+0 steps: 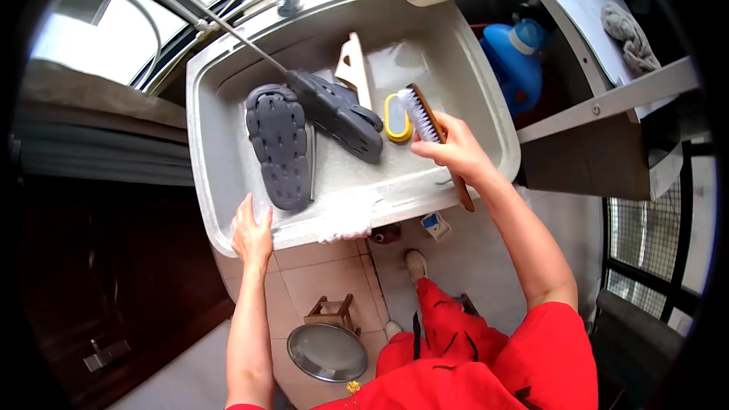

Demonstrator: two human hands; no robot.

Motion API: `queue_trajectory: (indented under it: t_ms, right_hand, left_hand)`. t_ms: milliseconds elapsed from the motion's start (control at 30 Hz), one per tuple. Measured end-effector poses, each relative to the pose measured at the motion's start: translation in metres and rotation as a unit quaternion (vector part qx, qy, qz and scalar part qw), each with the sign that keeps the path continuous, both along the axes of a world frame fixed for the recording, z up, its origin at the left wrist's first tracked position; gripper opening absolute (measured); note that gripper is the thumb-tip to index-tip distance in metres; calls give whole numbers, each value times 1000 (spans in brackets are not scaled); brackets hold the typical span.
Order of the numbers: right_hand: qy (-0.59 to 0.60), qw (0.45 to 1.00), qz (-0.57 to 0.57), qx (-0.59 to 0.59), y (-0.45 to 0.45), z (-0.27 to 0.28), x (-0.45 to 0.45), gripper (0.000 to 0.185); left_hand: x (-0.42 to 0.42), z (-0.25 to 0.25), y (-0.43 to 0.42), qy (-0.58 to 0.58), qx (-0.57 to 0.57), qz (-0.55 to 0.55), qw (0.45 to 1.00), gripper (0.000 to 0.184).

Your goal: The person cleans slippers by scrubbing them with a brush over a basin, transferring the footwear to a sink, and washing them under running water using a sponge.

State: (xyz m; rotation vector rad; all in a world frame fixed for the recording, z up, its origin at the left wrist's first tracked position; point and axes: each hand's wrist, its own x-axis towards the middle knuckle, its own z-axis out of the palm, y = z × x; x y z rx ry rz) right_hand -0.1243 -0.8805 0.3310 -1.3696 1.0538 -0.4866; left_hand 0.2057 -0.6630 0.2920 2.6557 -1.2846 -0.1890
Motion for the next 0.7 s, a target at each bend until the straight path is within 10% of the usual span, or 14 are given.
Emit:
queue_trajectory:
  t_ms: [200,300,400,700]
  right_hand:
    - [-314,911,27,268,-28,-26,-34,56]
    - [143,988,46,41,-44,-62,-30,27]
    - [-81,994,-24,71,-34,-4,-37,32]
    - [-146,977,-114,106,117,-36,-150,46]
  left_hand:
    - [7,-10,5,-12,56,-10,998,49]
    - [10,-11,3,14,44,-18,999,47]
    - [9,-9,2,31,57,-1,998,46]
    - [16,-9,6,78,47,-17,996,41]
